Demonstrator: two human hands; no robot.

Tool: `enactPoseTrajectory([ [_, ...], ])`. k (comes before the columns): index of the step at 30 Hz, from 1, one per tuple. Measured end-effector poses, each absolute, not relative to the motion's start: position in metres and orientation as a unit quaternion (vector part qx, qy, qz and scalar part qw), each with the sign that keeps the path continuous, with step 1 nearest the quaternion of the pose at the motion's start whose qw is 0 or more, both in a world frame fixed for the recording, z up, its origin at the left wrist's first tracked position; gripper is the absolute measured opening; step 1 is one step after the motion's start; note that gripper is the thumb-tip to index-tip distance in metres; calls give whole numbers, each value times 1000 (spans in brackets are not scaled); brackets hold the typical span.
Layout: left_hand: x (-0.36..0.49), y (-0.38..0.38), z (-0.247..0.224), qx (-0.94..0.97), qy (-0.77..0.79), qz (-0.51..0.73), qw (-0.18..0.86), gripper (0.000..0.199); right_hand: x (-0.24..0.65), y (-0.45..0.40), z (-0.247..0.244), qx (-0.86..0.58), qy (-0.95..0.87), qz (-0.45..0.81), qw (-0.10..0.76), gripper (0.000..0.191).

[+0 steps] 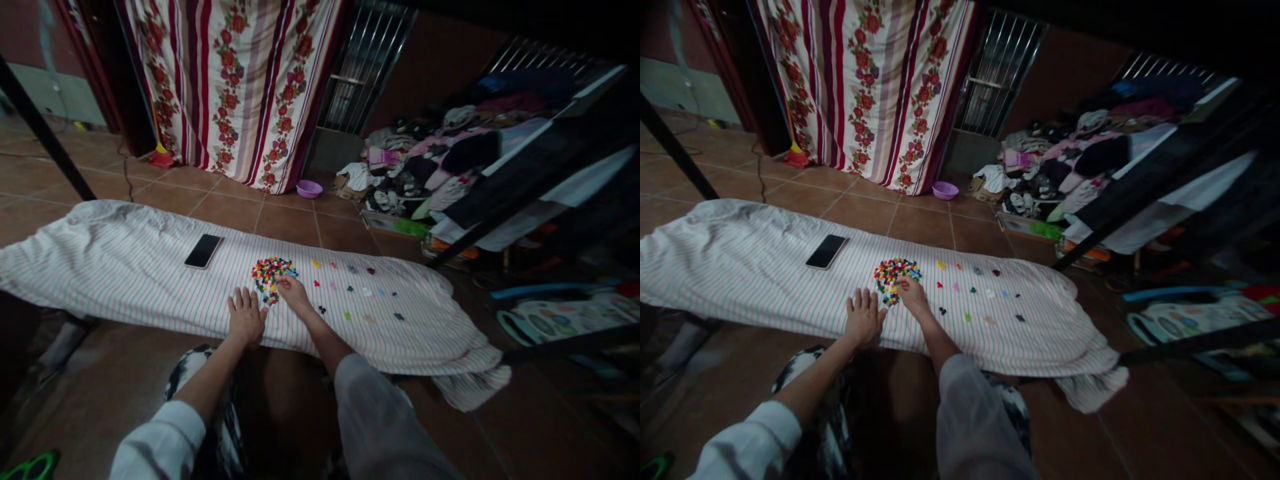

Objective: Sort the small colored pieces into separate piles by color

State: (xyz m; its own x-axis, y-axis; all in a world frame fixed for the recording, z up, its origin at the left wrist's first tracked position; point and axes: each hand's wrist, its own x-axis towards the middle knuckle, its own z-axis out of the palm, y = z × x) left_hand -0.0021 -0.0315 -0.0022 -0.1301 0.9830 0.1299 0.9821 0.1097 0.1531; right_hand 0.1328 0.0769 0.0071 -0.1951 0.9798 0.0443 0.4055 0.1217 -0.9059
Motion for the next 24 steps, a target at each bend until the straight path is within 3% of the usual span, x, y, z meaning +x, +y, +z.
enactPoseTrajectory([
  [12, 1, -33, -7, 657, 743, 110, -69, 56, 201, 34, -3, -523, -600, 405, 450, 18],
  [24, 5, -31, -3, 644, 749, 122, -95, 46, 361, 8, -5, -635, -501, 253, 531, 31],
])
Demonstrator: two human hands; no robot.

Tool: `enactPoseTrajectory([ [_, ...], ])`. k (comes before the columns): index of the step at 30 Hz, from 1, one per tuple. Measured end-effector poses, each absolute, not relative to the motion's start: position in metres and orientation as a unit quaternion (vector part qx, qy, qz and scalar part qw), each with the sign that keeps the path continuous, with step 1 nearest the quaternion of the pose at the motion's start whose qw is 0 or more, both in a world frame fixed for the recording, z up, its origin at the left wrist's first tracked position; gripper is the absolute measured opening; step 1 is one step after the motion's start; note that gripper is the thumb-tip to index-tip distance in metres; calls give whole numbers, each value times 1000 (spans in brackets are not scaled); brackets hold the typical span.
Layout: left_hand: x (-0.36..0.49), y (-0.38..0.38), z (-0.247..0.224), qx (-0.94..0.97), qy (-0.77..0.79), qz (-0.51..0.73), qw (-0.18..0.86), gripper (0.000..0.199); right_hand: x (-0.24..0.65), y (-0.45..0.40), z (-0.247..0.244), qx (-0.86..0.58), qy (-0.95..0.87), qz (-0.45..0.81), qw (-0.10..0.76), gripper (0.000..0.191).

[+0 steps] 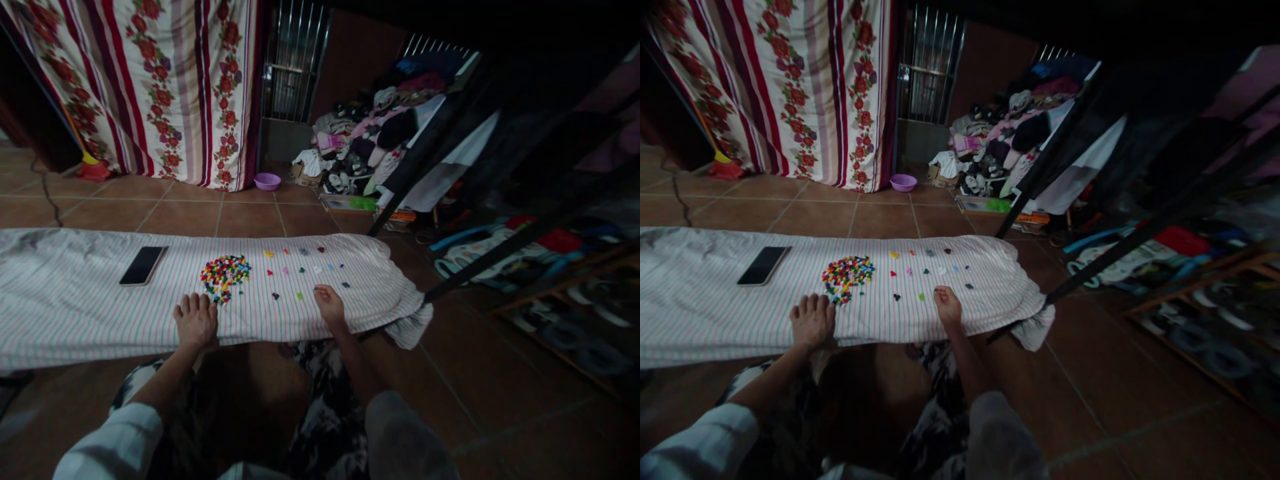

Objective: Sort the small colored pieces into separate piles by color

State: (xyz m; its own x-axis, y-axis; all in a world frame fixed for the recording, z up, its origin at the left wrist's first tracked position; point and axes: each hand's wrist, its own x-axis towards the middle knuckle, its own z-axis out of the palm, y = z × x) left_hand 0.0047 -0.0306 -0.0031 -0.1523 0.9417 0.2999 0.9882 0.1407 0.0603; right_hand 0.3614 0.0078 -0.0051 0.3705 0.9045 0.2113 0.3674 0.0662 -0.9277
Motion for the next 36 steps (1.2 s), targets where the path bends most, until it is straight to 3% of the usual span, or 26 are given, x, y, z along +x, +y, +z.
enactPoseTrajectory([
  [10, 8, -31, -2, -642, -754, -98, 98, 47, 456, 3, -4, -722, -444, 141, 512, 33],
  [36, 14, -32, 5, -633, -765, -84, 86, 50, 479, 23, -17, -772, -502, 31, 390, 27],
])
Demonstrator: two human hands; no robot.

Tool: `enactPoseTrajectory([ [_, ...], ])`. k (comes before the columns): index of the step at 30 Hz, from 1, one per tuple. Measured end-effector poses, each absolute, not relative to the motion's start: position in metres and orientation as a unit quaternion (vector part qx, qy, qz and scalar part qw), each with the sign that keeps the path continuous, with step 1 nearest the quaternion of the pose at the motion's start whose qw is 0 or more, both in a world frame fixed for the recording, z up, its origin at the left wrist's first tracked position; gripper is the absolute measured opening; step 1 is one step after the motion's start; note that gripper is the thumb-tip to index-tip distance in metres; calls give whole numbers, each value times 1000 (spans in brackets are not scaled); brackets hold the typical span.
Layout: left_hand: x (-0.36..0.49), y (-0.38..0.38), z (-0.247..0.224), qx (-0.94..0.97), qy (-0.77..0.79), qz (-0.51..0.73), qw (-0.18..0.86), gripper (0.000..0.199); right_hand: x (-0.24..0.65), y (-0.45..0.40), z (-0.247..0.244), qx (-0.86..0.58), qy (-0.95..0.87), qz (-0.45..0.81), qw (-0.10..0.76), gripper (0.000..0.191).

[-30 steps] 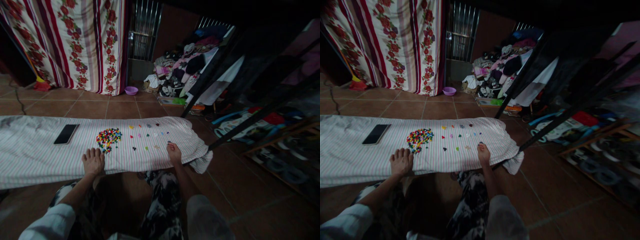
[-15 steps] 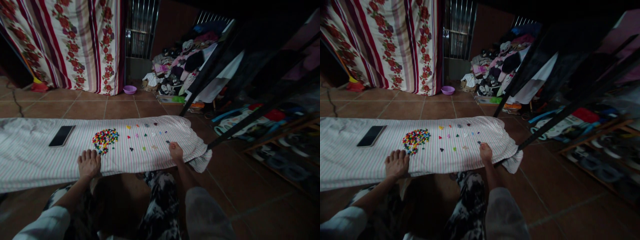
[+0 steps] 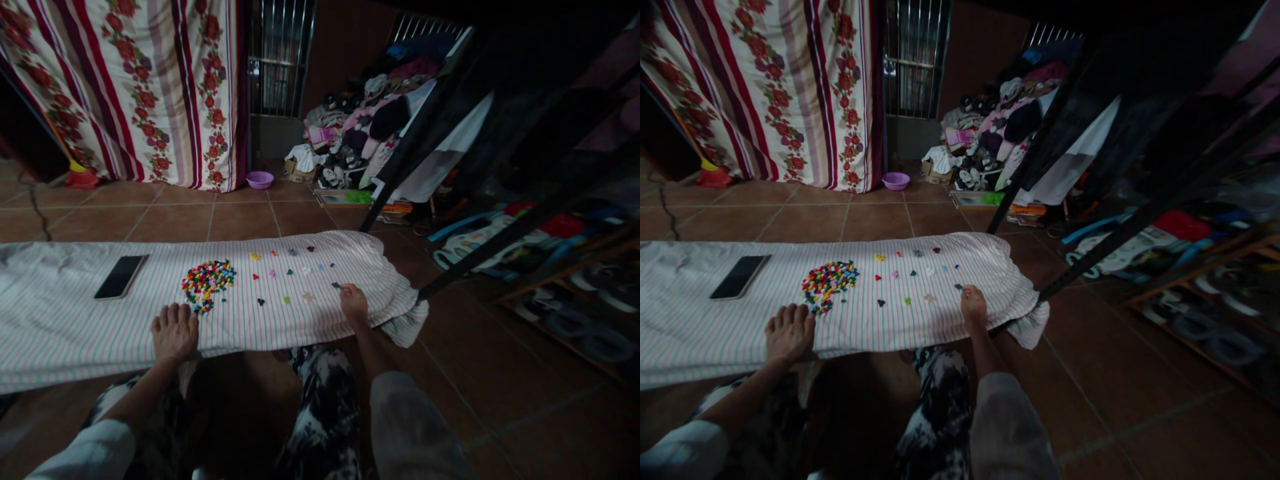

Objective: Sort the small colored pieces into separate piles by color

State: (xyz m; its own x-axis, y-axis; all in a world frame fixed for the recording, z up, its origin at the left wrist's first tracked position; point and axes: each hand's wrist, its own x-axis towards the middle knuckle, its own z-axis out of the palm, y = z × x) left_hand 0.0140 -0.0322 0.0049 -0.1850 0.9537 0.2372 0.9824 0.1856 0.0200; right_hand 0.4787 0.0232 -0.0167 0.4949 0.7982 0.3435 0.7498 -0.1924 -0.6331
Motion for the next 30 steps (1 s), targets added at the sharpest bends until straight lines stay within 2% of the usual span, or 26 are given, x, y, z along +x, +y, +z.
enactPoseTrajectory([
  [10, 15, -31, 5, -629, -770, -77, 72, 50, 479, 27, -17, -798, -496, 50, 339, 25],
  [25, 14, -31, 6, -630, -769, -80, 78, 49, 483, 30, -23, -774, -512, 59, 369, 27],
  [30, 13, -30, 4, -632, -766, -83, 80, 49, 484, 25, -22, -764, -502, 99, 393, 32],
])
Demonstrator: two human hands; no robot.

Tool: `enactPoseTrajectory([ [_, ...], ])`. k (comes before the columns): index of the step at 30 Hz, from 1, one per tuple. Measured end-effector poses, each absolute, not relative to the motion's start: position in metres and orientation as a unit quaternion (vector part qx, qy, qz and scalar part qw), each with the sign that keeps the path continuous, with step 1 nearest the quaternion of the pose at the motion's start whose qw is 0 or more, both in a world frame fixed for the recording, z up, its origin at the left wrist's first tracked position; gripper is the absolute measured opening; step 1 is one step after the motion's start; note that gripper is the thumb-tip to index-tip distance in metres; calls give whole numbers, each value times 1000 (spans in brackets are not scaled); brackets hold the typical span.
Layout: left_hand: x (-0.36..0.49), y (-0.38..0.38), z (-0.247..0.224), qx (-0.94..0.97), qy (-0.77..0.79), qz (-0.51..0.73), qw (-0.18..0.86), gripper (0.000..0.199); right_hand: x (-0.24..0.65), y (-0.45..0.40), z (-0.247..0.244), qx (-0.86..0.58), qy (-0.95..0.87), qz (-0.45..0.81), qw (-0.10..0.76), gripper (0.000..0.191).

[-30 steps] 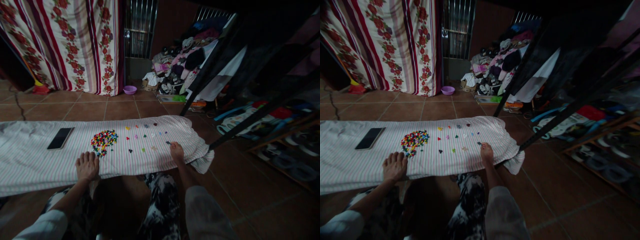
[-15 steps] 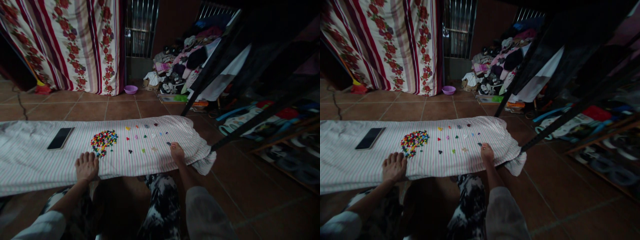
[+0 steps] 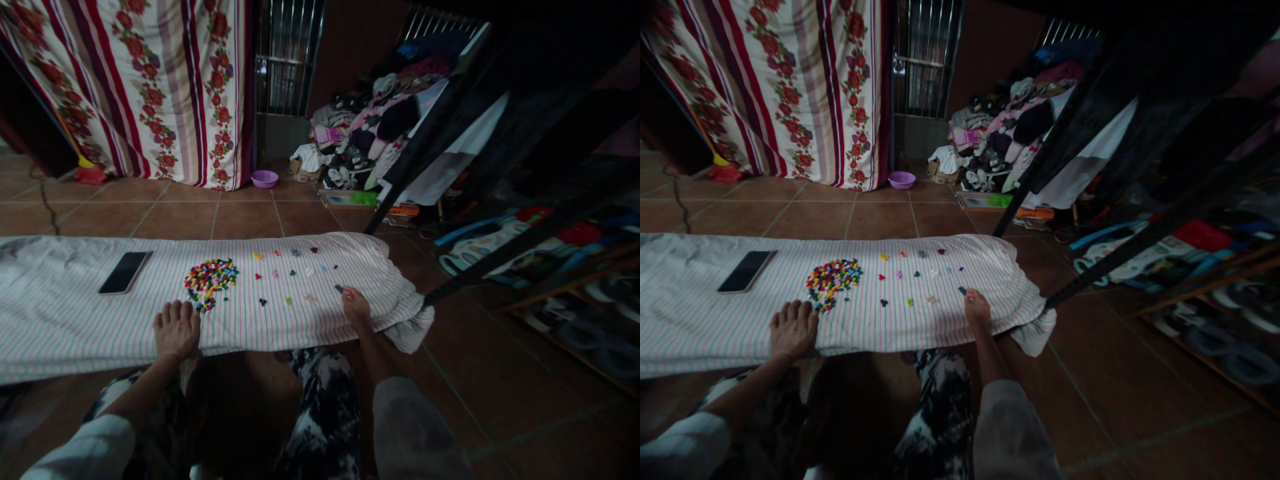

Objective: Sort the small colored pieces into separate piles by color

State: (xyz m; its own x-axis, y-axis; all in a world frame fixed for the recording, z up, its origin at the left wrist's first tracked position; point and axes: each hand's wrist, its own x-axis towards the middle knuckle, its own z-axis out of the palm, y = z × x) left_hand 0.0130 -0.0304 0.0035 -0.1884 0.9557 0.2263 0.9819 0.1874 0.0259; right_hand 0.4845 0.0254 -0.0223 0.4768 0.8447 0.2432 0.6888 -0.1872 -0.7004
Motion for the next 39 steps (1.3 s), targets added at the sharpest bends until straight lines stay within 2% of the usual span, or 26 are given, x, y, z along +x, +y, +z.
enactPoseTrajectory([
  [9, 10, -28, -2, -623, -774, -84, 72, 49, 462, 17, -12, -771, -450, 49, 448, 40],
  [17, 10, -28, -1, -625, -771, -113, 53, 49, 369, 23, 8, -630, -579, 117, 504, 36],
  [21, 10, -28, -1, -627, -768, -123, 51, 49, 298, 16, 12, -548, -677, 191, 452, 30],
  [26, 9, -28, -3, -633, -760, -135, 64, 49, 221, 5, 11, -478, -772, 247, 338, 31],
  [32, 8, -27, -4, -634, -757, -146, 64, 47, 170, 6, 8, -455, -818, 241, 255, 32],
  [39, 9, -25, -5, -626, -763, -143, 77, 46, 152, 15, 18, -476, -842, 213, 139, 37],
])
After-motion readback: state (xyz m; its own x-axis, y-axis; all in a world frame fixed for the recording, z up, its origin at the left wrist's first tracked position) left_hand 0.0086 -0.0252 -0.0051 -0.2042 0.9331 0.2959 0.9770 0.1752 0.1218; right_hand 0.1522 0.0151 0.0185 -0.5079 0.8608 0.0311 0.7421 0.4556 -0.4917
